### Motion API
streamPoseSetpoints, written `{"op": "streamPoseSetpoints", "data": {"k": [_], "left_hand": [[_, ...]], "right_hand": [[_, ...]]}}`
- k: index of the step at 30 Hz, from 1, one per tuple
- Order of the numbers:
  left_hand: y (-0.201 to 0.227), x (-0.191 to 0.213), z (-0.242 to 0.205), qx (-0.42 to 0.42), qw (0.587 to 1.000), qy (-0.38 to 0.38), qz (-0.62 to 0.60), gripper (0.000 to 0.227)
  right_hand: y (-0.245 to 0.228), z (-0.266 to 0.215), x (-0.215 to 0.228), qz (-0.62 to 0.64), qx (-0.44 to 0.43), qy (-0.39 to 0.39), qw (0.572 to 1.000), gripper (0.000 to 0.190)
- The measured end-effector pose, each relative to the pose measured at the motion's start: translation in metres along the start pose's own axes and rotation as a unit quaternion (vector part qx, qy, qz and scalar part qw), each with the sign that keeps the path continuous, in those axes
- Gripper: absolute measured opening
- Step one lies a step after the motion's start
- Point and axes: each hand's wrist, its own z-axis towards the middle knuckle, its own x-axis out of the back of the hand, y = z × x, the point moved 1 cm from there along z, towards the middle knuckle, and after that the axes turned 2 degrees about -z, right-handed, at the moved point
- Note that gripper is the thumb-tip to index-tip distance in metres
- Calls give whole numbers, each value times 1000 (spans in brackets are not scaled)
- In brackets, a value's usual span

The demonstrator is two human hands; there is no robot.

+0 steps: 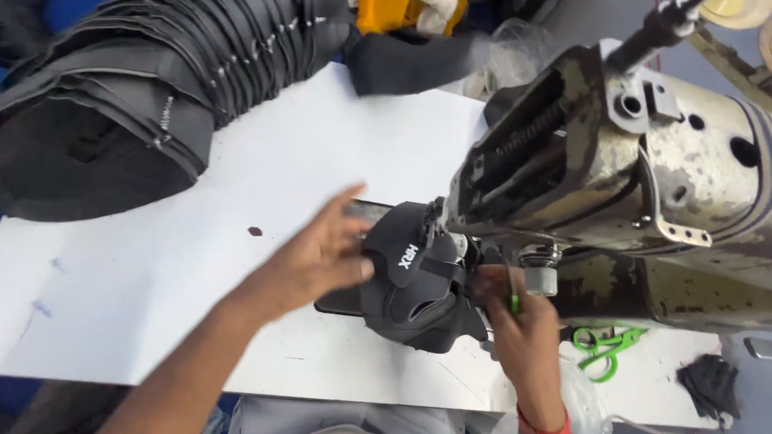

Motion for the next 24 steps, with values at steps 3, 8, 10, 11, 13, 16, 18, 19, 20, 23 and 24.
{"op": "streamPoseSetpoints", "data": {"k": [3,8,10,11,13,16,18,19,20,23,24], "left_hand": [[-28,-25,6,18,974,-99,-205,87],[-35,-45,10,-14,940,-50,-336,61],[-28,-49,10,-27,961,-6,-274,55],[-25,-52,9,-36,976,38,-214,48],[-17,-56,9,-33,985,80,-151,46],[-17,-57,10,-24,987,135,-84,44],[-20,-58,12,-18,986,146,-82,45],[-21,-58,13,-25,985,145,-84,45],[-22,-57,13,-33,985,144,-86,46],[-17,-55,14,-26,987,131,-85,47],[-17,-55,14,-27,987,131,-86,47]], "right_hand": [[18,6,-12,76,10,-59,995,21],[8,10,-19,303,-78,-88,946,14],[4,16,-21,365,-89,-97,921,15],[3,18,-21,423,-104,-107,894,16],[4,19,-20,432,-108,-120,887,19],[-11,16,-17,383,-101,-136,908,27],[-20,13,-14,323,-92,-137,932,31],[-22,11,-14,250,-34,-125,960,35],[-25,10,-14,174,26,-111,978,38],[-33,2,-14,44,184,-59,980,42],[-32,2,-14,43,185,-58,980,42]]}}
